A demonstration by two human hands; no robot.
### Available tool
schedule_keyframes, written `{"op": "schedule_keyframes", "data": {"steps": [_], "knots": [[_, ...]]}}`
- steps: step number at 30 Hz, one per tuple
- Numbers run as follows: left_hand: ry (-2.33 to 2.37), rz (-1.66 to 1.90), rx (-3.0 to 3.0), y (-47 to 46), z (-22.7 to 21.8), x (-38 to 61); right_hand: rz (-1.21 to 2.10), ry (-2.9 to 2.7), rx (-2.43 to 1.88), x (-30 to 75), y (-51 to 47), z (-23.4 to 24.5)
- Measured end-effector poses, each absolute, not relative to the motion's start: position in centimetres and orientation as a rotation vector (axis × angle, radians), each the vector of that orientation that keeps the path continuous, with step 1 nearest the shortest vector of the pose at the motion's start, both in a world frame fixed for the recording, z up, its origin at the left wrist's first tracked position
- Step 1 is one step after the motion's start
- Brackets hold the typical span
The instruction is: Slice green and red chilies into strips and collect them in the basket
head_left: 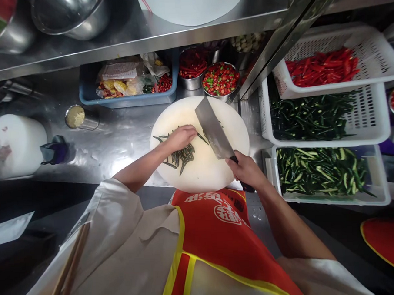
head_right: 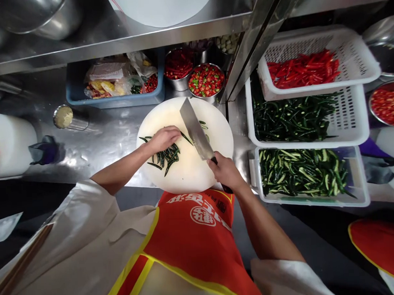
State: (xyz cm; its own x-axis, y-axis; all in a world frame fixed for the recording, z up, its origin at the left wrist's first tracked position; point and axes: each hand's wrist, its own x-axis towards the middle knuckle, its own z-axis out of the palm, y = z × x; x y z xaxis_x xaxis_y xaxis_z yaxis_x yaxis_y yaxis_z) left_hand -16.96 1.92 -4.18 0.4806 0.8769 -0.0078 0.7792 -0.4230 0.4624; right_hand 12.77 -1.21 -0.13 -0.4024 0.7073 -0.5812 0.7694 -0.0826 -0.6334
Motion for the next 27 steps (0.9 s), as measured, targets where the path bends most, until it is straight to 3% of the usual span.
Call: {"op": "schedule_keyframes", "data": {"steps": [3,9,16,27], "knots": [[1.639,0.31,2.216,2.5,-3.7,-20.5,-1.433,2.16,1.627,14.9,-3.0,0.7],[1.345,0.013,2.324,3.5,-3.8,-23.3,-1.457,2.11,1.44,16.9,-5.2,1.0],[1.671,0.17,2.237,5.5,-4.7,-19.9,-1.392,2.039,1.629,16.6,-4.7,0.9],[1.668,0.253,2.17,4.9,-5.9,-15.7,-1.442,2.019,1.666,16.6,-5.1,1.2]]}}
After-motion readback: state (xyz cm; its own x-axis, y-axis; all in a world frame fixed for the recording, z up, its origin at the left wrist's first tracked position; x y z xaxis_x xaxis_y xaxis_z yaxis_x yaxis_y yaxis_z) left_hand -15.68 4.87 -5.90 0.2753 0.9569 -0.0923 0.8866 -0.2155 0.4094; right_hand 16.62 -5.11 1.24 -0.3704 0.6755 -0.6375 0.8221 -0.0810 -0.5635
